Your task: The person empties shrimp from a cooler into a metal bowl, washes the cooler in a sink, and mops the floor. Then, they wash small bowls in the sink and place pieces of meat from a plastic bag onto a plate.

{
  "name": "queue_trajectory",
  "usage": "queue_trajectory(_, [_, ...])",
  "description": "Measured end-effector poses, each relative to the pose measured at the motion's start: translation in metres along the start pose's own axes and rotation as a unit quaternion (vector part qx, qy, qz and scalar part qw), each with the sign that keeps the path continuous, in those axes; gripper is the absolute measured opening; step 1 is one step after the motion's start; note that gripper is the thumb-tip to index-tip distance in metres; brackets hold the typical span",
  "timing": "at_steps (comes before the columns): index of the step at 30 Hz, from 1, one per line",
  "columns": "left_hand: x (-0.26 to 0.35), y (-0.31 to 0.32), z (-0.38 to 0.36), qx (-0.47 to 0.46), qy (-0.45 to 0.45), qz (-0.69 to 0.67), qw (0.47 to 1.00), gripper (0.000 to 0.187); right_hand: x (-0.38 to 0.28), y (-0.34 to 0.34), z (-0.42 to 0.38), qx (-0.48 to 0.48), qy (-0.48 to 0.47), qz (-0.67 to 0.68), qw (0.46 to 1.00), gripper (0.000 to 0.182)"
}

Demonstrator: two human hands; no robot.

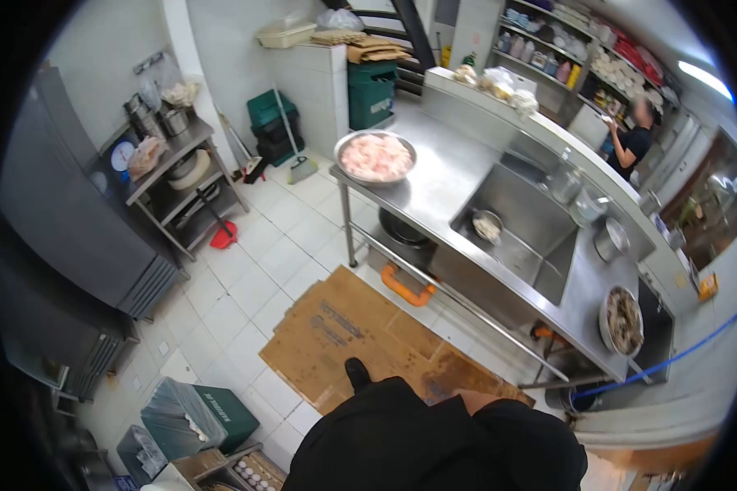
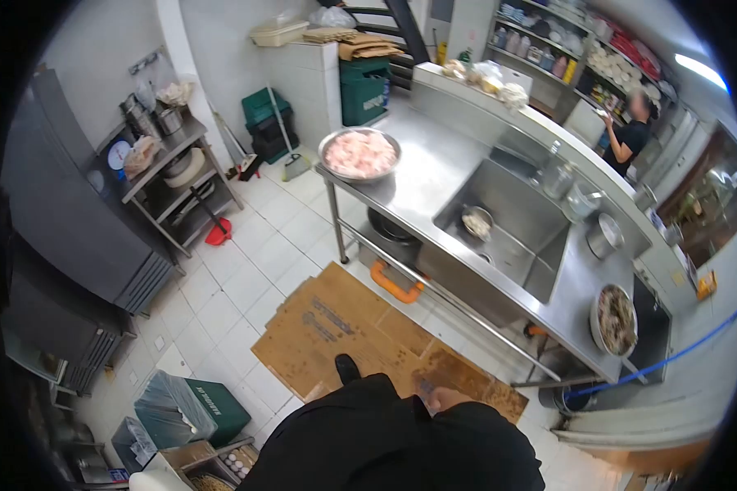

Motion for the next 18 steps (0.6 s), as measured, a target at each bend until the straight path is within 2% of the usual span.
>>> queue_trajectory(2, [0.022, -0.043, 0.009, 0.034, -0.03, -0.089, 0.995, 0.043, -0.069, -0.1, 0.026, 0.044, -0.02, 0.001, 0.999, 0.034])
queue_trajectory(3, [0.035, -0.061, 0.014, 0.05, -0.041, -0.142, 0.988, 0.043, -0.082, -0.155, 0.08, 0.158, -0.086, 0.073, 0.981, 0.041])
queue_trajectory(4, [0.047, -0.075, 0.021, 0.069, -0.047, -0.203, 0.976, 0.043, -0.154, -0.218, 0.071, 0.219, -0.137, -0.215, 0.942, 0.04])
queue_trajectory(5, [0.058, -0.089, 0.031, 0.085, -0.049, -0.266, 0.959, 0.043, -0.213, -0.264, 0.029, 0.445, -0.255, -0.08, 0.855, 0.035])
queue_trajectory(6, [0.069, -0.102, 0.042, 0.096, -0.046, -0.333, 0.937, 0.043, -0.262, -0.311, 0.036, 0.421, -0.227, -0.113, 0.871, 0.034])
queue_trajectory(7, [0.08, -0.113, 0.052, 0.097, -0.033, -0.409, 0.907, 0.043, -0.321, -0.352, 0.036, 0.381, -0.254, -0.214, 0.863, 0.035])
queue_trajectory(8, [0.094, -0.121, 0.065, 0.088, -0.016, -0.482, 0.871, 0.043, -0.37, -0.377, 0.01, 0.451, -0.3, -0.202, 0.816, 0.032])
queue_trajectory(9, [0.107, -0.128, 0.08, 0.077, 0.004, -0.534, 0.842, 0.043, -0.43, -0.394, -0.049, 0.395, -0.264, -0.11, 0.873, 0.029])
queue_trajectory(10, [0.129, -0.121, 0.07, 0.1, -0.027, -0.464, 0.88, 0.045, -0.47, -0.411, -0.033, 0.424, -0.332, -0.109, 0.836, 0.027])
queue_trajectory(11, [0.149, -0.125, 0.076, 0.1, -0.028, -0.472, 0.876, 0.045, -0.502, -0.425, -0.017, 0.446, -0.401, -0.112, 0.793, 0.026])
queue_trajectory(13, [0.182, -0.136, 0.102, 0.185, 0.051, -0.32, 0.928, 0.037, -0.559, -0.421, -0.026, 0.425, -0.386, -0.162, 0.803, 0.025])
queue_trajectory(14, [0.184, -0.136, 0.119, 0.2, 0.032, -0.353, 0.914, 0.037, -0.593, -0.415, -0.032, 0.409, -0.367, -0.205, 0.81, 0.023])
queue_trajectory(15, [0.188, -0.134, 0.135, 0.174, 0.018, -0.327, 0.929, 0.037, -0.604, -0.409, 0.024, 0.427, -0.471, -0.191, 0.748, 0.024])
queue_trajectory(16, [0.186, -0.14, 0.149, 0.146, 0.006, -0.302, 0.942, 0.037, -0.626, -0.393, 0.005, 0.369, -0.505, -0.215, 0.75, 0.028])
queue_trajectory(17, [0.178, -0.154, 0.154, 0.161, -0.015, -0.339, 0.927, 0.037, -0.633, -0.382, 0.039, 0.251, -0.392, -0.29, 0.836, 0.032])
queue_trajectory(18, [0.179, -0.168, 0.154, 0.074, 0.046, -0.309, 0.947, 0.038, -0.631, -0.363, 0.056, 0.273, -0.362, -0.272, 0.849, 0.035])
Point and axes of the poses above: each hand's wrist, its own z-axis towards the middle knuckle, its own y-axis out of the palm, x = y × z, the point moved 4 cm from there along z, towards the middle knuckle, and after that the axes turned 10 degrees about -y, right-handed, at the moved point
